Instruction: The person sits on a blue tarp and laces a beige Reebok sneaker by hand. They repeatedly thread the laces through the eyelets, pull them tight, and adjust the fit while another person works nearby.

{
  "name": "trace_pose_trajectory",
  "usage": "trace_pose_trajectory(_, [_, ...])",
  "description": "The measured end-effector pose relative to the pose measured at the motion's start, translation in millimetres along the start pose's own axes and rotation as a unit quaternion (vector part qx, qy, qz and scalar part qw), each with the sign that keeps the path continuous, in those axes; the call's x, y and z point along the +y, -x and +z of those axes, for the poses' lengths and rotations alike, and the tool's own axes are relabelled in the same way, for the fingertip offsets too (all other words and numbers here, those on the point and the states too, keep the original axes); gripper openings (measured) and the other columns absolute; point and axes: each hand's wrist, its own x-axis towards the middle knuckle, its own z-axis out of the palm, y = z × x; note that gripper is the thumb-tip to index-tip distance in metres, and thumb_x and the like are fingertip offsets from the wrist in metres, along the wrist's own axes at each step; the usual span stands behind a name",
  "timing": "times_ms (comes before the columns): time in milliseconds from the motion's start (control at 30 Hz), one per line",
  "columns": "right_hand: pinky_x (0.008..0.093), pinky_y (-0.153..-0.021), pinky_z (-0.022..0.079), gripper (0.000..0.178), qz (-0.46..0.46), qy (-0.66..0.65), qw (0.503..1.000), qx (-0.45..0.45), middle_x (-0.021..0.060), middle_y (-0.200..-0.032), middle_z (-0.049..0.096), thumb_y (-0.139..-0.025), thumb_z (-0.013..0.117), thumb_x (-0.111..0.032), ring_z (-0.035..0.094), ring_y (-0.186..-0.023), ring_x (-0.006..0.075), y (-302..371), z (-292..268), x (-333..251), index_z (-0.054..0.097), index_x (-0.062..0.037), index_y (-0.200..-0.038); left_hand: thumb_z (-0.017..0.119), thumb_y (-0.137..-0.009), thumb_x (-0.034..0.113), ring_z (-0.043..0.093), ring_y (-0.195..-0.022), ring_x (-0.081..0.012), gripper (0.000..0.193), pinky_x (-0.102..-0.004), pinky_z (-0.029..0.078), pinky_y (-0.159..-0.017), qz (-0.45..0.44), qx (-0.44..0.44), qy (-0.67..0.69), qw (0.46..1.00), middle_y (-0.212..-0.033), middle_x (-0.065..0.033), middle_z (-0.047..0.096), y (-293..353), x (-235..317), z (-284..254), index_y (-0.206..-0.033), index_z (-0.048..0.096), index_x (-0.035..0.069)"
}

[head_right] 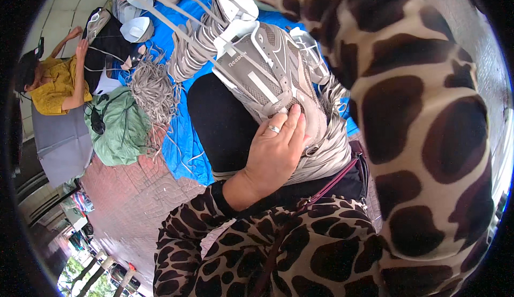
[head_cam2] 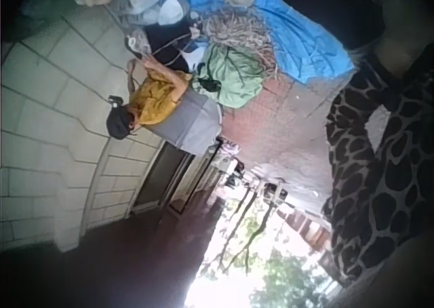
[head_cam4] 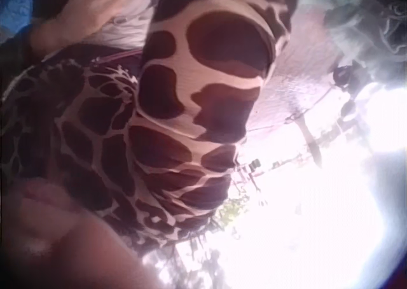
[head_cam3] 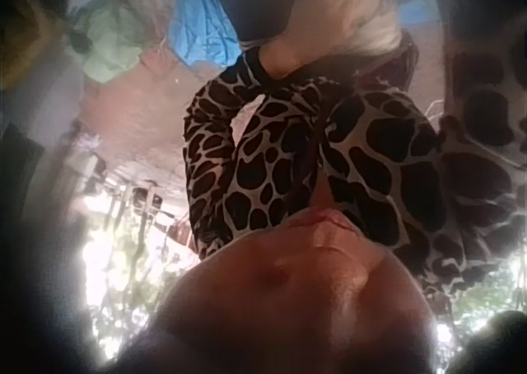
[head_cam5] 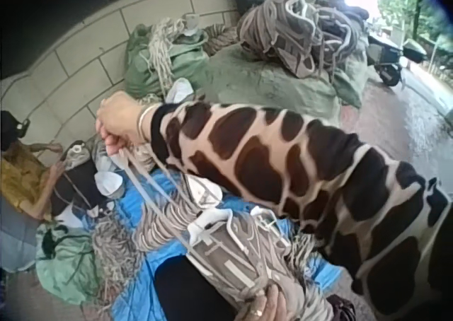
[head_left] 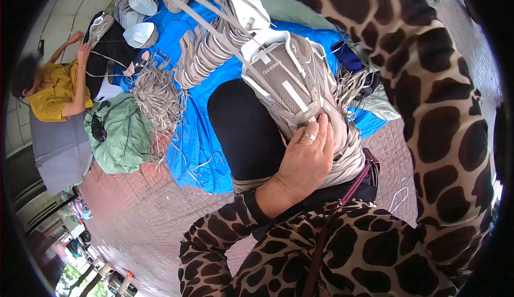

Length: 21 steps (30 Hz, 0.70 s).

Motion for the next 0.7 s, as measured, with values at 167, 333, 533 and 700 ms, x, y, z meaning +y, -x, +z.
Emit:
trace_pose_trajectory(167, [0.0374, -0.049, 0.057, 0.027, -0.017, 0.151, 0.986, 0.066, 0.0116, -0.066, 0.059, -0.099, 0.044, -0.015, 0.062, -0.050, 0.0233, 36, 22, -22, 0.060, 0.0047, -0.090, 0.071, -0.085, 0.006, 0.061, -0.085, -0.0216, 0.032, -0.0322, 0.050, -0.078, -0.194, 0.188, 0.387, 0.882, -0.113, -0.0157, 0.063, -7, -53, -26, -0.115, 0.060, 0.002])
trace_pose_trajectory(333, [0.0381, -0.056, 0.060, 0.029, 0.033, 0.098, 0.994, 0.024, 0.0084, -0.066, 0.058, -0.102, 0.044, -0.019, 0.062, -0.054, 0.0199, 48, 38, -49, 0.059, 0.0048, -0.094, 0.065, -0.095, 0.019, 0.056, -0.108, -0.0170, 0.023, -0.0329, 0.045, -0.092, -0.288, 0.183, 0.502, 0.795, -0.118, -0.0096, 0.062, -22, -126, -51, -0.109, 0.064, 0.001])
trace_pose_trajectory(533, [0.0382, -0.060, 0.061, 0.040, 0.156, 0.463, 0.872, -0.014, 0.0196, -0.084, 0.070, -0.096, 0.058, -0.028, 0.071, -0.065, 0.0238, 105, 45, -94, 0.063, 0.0111, -0.088, 0.046, -0.105, 0.026, 0.062, -0.111, -0.0260, 0.036, -0.0377, 0.043, -0.103, -0.151, 0.114, 0.688, 0.701, -0.113, -0.0171, 0.068, -63, -132, -70, -0.098, 0.065, -0.003])
trace_pose_trajectory(700, [0.0259, -0.062, 0.056, 0.032, 0.274, 0.254, 0.926, -0.062, 0.0104, -0.097, 0.071, -0.104, 0.047, -0.026, 0.066, -0.072, 0.0141, 226, 81, -102, 0.066, -0.0001, -0.109, 0.042, -0.106, 0.027, 0.063, -0.102, -0.0204, 0.040, -0.0353, 0.046, -0.098, -0.152, 0.249, 0.688, 0.665, -0.104, -0.0145, 0.070, -66, -138, -108, -0.106, 0.066, -0.005])
